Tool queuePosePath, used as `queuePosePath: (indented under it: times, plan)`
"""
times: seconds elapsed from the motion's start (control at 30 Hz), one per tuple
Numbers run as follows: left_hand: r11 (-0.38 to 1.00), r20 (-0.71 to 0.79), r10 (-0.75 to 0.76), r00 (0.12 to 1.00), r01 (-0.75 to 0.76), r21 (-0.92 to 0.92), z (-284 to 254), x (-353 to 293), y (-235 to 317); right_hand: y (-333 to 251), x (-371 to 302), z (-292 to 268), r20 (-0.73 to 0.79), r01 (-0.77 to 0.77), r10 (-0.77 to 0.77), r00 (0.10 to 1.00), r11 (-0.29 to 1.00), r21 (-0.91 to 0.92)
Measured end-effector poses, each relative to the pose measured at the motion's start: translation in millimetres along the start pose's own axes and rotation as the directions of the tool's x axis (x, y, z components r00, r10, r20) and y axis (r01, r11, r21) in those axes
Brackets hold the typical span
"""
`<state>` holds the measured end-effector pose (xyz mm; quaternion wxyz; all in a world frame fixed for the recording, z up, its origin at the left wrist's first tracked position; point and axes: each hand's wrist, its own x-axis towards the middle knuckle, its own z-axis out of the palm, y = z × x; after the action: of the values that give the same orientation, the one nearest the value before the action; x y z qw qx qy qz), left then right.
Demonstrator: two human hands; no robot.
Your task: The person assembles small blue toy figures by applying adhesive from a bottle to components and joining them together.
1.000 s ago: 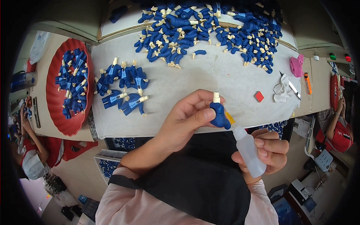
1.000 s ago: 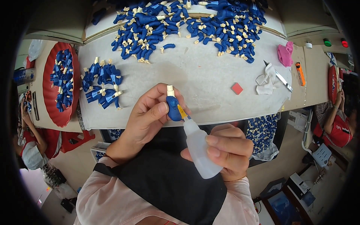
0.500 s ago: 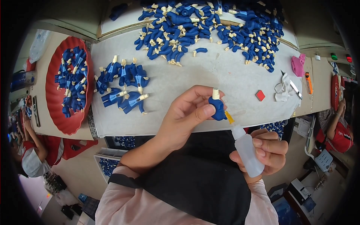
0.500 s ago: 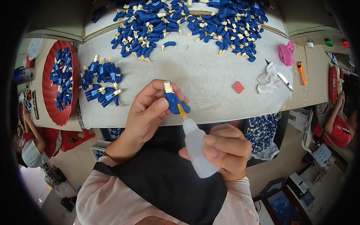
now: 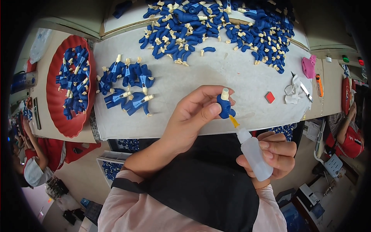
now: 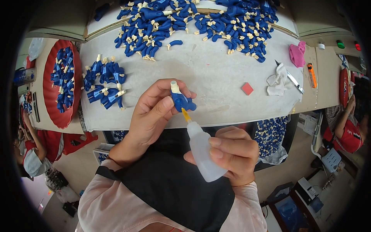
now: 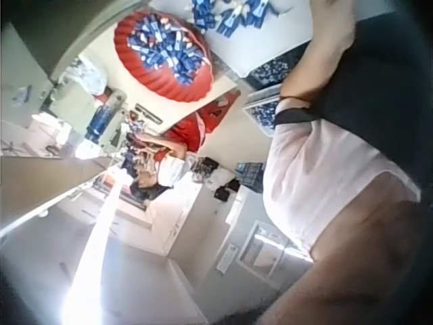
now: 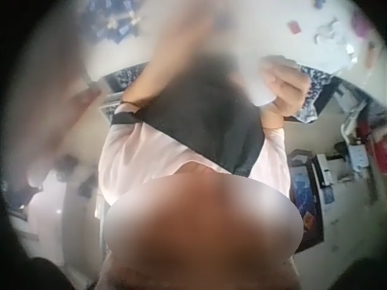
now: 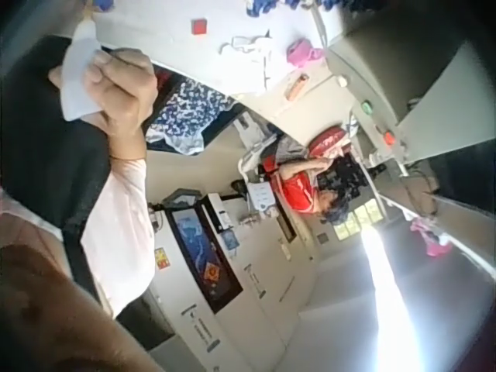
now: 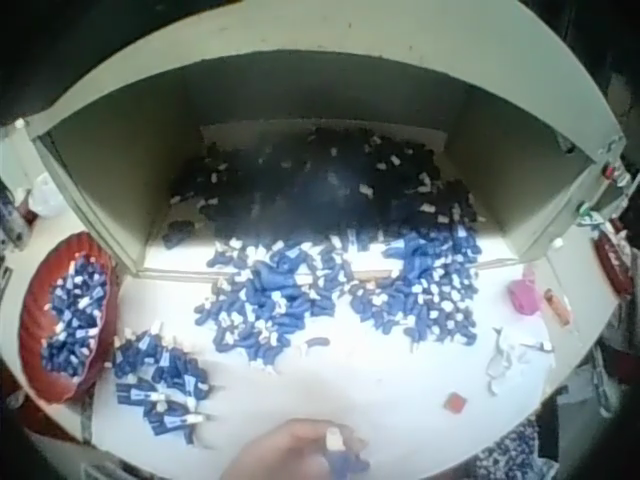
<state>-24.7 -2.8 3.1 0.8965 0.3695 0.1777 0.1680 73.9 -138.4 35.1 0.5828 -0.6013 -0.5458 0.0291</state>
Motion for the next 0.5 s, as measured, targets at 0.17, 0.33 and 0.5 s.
queuePosePath:
  times: [0.17, 0.33, 0.5]
  plan:
    - [0.997, 0.004, -0.067, 0.998, 0.067, -0.029, 0.8, -0.1, 0.0, 0.6, 1.1, 0.1, -0.023, -0.008, 0.009, 1.000, 1.000, 0.005]
    - [0.986, 0.072, -0.122, 0.990, 0.129, -0.102, 2.5, 1.1, 0.5, 0.9, 0.1, -0.6, -0.018, -0.015, 0.015, 1.000, 1.000, -0.005]
    - [0.984, 0.083, -0.147, 0.986, 0.155, -0.090, 3.0, 0.8, 0.4, 2.5, -6.8, 3.5, -0.109, -0.019, 0.014, 0.994, 0.999, -0.038]
